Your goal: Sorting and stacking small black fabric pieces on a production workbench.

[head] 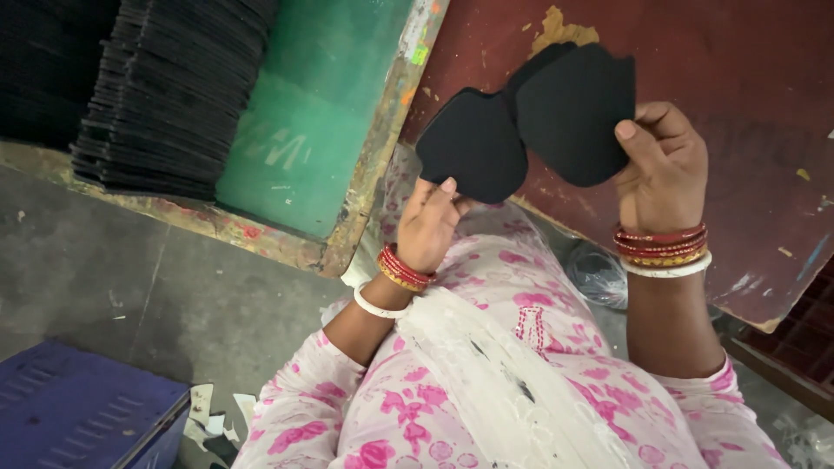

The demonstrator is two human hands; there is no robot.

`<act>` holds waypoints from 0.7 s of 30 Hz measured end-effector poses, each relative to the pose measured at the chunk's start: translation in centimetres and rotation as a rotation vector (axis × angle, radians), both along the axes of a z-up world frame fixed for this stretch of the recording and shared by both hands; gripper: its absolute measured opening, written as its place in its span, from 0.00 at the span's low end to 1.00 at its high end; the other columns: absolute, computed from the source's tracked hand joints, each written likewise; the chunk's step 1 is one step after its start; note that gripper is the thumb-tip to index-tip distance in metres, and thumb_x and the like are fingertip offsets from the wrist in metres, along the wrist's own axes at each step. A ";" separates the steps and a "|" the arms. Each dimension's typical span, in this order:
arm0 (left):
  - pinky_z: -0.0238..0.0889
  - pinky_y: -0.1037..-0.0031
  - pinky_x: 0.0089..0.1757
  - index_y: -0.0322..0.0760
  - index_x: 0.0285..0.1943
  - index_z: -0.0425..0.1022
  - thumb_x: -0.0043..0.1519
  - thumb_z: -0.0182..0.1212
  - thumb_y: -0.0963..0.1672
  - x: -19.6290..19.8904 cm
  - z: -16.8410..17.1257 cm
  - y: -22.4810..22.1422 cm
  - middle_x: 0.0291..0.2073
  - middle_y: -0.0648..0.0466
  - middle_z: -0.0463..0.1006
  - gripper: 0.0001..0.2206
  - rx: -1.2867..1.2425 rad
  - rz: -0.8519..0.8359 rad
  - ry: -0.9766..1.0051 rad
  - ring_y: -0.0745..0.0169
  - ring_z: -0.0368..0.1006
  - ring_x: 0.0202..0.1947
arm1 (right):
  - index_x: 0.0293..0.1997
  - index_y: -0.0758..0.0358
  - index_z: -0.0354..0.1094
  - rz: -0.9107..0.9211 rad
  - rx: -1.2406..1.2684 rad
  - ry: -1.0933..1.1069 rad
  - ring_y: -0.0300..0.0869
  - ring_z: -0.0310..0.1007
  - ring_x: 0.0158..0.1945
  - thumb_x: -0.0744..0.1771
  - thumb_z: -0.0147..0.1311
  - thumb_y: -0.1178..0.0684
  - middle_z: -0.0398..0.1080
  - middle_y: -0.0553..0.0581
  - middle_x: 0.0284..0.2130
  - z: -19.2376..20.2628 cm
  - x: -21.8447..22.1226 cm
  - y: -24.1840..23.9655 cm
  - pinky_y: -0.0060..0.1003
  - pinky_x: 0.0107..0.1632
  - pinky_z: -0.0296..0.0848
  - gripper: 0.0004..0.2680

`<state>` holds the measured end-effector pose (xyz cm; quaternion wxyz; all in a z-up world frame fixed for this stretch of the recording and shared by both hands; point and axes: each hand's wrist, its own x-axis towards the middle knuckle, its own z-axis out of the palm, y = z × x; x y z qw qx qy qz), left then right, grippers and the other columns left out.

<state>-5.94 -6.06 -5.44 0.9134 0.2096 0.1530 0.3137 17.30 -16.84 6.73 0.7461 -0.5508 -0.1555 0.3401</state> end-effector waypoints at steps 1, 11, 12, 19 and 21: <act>0.66 0.53 0.60 0.35 0.72 0.61 0.75 0.47 0.41 -0.1 -0.6 -0.1 0.64 0.48 0.71 0.16 -0.014 0.003 -0.019 0.51 0.71 0.62 | 0.48 0.68 0.70 -0.009 -0.020 -0.025 0.35 0.73 0.45 0.71 0.57 0.66 0.73 0.54 0.42 0.0 0.1 0.0 0.29 0.52 0.72 0.04; 0.70 0.52 0.57 0.33 0.69 0.63 0.75 0.46 0.40 -0.1 0.9 -0.2 0.62 0.45 0.74 0.14 -0.042 -0.040 -0.023 0.48 0.75 0.58 | 0.45 0.70 0.71 -0.188 -0.641 -1.638 0.54 0.73 0.40 0.58 0.73 0.55 0.69 0.69 0.40 -0.1 0.0 4.5 0.40 0.38 0.74 0.17; 0.70 0.52 0.57 0.33 0.69 0.63 0.75 0.46 0.40 0.0 1.1 -0.1 0.62 0.45 0.74 0.14 -0.041 -0.036 -0.023 0.48 0.75 0.58 | 0.45 0.70 0.71 -0.186 -0.638 -1.638 0.54 0.73 0.40 0.58 0.73 0.55 0.69 0.69 0.40 -1.2 -0.1 3.4 0.40 0.38 0.74 0.17; 0.72 0.62 0.55 0.31 0.69 0.67 0.74 0.51 0.41 0.8 1.8 0.0 0.60 0.48 0.75 0.15 0.067 -0.067 0.114 0.59 0.75 0.56 | 0.51 0.66 0.72 0.161 -0.405 -1.170 0.43 0.73 0.41 0.63 0.74 0.56 0.70 0.58 0.41 2.0 -6.3 3.2 0.37 0.44 0.72 0.15; 0.75 0.64 0.53 0.32 0.67 0.68 0.72 0.53 0.40 0.8 2.3 0.0 0.58 0.50 0.76 0.15 0.083 -0.054 0.124 0.61 0.76 0.55 | 0.51 0.67 0.71 0.169 -0.422 -1.117 0.41 0.72 0.40 0.63 0.74 0.56 0.69 0.56 0.40 1.0 -6.4 3.1 0.35 0.44 0.72 0.16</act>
